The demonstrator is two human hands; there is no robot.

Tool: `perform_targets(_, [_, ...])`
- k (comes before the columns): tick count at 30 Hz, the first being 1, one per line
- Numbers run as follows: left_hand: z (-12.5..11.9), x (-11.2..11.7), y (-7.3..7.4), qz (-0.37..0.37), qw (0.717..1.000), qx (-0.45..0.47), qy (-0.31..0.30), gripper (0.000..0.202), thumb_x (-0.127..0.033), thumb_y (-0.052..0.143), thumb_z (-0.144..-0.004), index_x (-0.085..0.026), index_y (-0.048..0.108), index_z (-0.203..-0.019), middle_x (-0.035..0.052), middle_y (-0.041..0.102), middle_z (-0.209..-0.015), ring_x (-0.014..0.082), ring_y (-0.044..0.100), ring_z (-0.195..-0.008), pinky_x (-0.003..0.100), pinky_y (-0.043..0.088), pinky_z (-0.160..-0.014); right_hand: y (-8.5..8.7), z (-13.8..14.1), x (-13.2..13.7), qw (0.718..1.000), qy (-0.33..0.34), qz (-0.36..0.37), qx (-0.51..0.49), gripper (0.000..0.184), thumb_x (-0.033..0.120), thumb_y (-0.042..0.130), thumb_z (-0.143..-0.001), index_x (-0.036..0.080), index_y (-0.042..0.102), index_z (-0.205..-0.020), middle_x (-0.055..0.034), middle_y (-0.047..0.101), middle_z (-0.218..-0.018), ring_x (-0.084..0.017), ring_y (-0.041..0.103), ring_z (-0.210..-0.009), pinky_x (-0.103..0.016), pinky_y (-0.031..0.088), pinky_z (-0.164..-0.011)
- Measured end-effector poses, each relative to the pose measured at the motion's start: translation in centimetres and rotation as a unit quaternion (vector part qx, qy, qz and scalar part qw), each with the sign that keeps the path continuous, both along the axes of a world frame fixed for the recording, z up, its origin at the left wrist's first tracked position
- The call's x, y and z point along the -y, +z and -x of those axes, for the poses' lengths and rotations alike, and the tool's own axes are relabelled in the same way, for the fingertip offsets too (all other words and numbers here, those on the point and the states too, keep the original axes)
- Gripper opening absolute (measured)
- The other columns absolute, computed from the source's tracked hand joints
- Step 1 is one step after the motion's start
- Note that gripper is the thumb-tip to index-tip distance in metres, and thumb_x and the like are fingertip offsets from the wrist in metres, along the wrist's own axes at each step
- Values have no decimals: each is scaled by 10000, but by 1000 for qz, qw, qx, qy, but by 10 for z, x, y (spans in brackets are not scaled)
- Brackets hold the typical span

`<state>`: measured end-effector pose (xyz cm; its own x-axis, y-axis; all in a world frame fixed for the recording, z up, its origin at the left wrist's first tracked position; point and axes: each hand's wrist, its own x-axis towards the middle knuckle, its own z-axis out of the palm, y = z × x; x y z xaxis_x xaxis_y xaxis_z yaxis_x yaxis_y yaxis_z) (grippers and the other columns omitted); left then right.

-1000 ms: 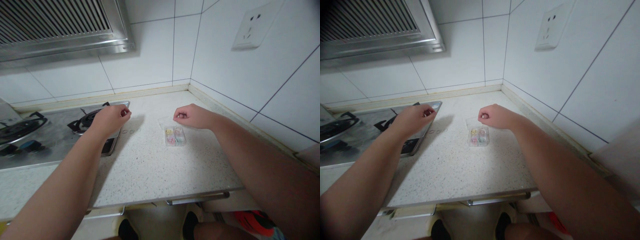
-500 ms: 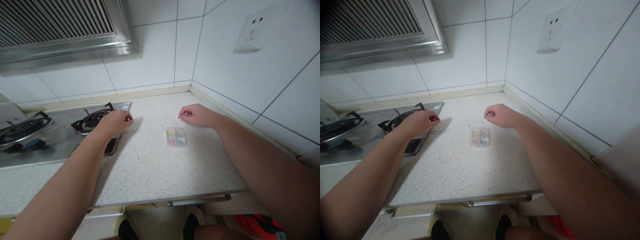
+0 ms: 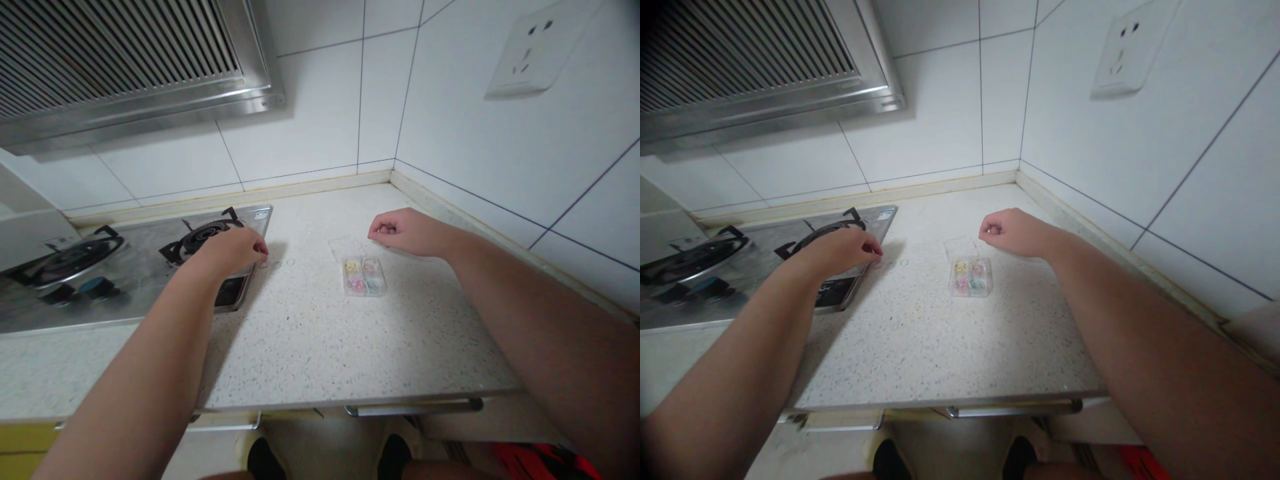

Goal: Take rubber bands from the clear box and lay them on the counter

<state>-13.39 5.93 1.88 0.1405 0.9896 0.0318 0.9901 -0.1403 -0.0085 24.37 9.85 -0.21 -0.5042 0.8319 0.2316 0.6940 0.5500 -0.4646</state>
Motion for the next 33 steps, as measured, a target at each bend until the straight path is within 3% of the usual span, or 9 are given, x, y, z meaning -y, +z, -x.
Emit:
perform_targets(10, [1,-9,-4,75,995,-49,44,262,-377,683,-780,-278,822,-979,79,795,-1017,255,706,-894,312,487,-761,-3,-1,-4,1000,3,-8,20,235,373,617,-881,182,754,-892,-27,696,-746,-173,589,-668,-307,401,-631])
perform_targets(23, [-12,-1,-5,22,999,-47,15,227,-344,610,-793,-213,763,-898,108,774,-965,272,691,-834,339,447,-688,-2,-2,-3,1000,11,-5,11,244,377,615,-875,175,751,-888,-28,684,-730,-162,563,-643,-305,390,-623])
perform_targets(29, [-32,7,-3,-76,992,93,-37,146,-330,638,-824,-203,702,-856,79,739,-860,202,616,-708,330,404,-653,1,2,1,1000,14,-12,19,221,348,611,-880,176,749,-873,-21,666,-705,-161,553,-639,-307,381,-619])
perform_targets(31, [-42,9,-7,-118,976,174,-61,131,-322,639,-840,-199,682,-854,59,713,-811,169,581,-655,314,388,-628,2,3,3,1000,17,-10,19,214,347,615,-885,178,746,-872,-16,663,-701,-160,551,-639,-307,378,-615])
perform_targets(33, [-54,10,-14,-153,940,290,-89,102,-290,639,-843,-190,658,-846,39,682,-786,145,559,-644,295,390,-620,3,4,5,1000,23,-10,18,206,342,617,-890,180,742,-871,-13,661,-701,-156,546,-632,-308,376,-616])
